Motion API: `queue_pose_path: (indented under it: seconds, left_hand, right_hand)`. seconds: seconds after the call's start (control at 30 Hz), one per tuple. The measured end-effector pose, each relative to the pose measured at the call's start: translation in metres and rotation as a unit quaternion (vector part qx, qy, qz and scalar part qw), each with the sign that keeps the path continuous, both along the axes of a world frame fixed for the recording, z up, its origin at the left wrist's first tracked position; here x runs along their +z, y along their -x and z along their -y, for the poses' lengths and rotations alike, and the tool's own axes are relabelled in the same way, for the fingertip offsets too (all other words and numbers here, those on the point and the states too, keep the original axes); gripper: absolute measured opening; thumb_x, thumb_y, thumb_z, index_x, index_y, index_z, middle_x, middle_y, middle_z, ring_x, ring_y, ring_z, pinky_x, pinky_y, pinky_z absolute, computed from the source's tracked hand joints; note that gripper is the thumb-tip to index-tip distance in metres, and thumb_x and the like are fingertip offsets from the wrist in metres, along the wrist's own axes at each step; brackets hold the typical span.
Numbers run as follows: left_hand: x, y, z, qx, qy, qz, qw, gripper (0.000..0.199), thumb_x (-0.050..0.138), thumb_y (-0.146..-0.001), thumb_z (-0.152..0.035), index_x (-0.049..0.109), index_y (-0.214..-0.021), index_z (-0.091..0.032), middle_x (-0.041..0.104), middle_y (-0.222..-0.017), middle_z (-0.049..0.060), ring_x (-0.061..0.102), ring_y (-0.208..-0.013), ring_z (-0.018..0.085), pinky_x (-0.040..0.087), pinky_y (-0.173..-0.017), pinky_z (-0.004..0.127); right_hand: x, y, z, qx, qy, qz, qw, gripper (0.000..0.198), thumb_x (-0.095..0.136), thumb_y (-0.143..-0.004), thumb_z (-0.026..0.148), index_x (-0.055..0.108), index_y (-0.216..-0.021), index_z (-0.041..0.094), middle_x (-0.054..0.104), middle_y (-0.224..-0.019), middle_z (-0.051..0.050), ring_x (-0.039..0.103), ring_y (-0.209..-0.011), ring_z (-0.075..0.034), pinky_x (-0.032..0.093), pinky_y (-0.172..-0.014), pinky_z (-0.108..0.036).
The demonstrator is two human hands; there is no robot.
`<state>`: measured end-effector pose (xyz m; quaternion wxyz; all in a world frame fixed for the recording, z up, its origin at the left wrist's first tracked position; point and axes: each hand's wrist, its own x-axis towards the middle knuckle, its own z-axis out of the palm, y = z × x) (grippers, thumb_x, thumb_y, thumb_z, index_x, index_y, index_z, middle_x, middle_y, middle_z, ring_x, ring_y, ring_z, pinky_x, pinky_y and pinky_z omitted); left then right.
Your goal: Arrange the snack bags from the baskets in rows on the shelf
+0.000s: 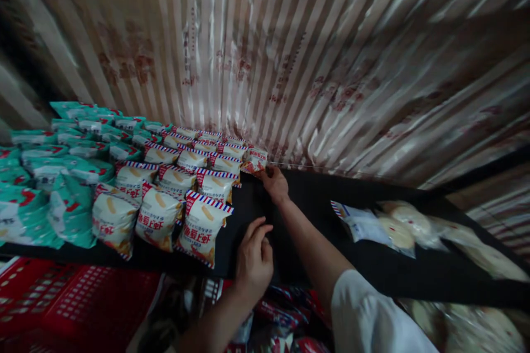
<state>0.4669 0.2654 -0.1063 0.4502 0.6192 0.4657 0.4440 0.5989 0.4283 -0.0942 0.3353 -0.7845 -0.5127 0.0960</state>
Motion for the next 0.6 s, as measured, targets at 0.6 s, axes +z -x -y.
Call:
queue_pose_path:
  seconds: [0.6]
  left_hand:
    - [0.003,0.052,0.111,-0.278,-0.022,-0.289,0.916,0.037,0.041,-0.081,-0.013,0.066,-0.107,-0.019,0.068,-0.100,0.011,0.064,-0.093,0.024,0.050,-0.084,0.034]
  right_hand:
    - [-0.010,0.020,0.298,0.099,-0.036,-0.255,0.961,0.032,0.059,-0.079,0.050,0.069,-0.094,0.024,0.071,-0.096,-0.007,0.066,-0.088,-0.025,0.052,-0.082,-0.038]
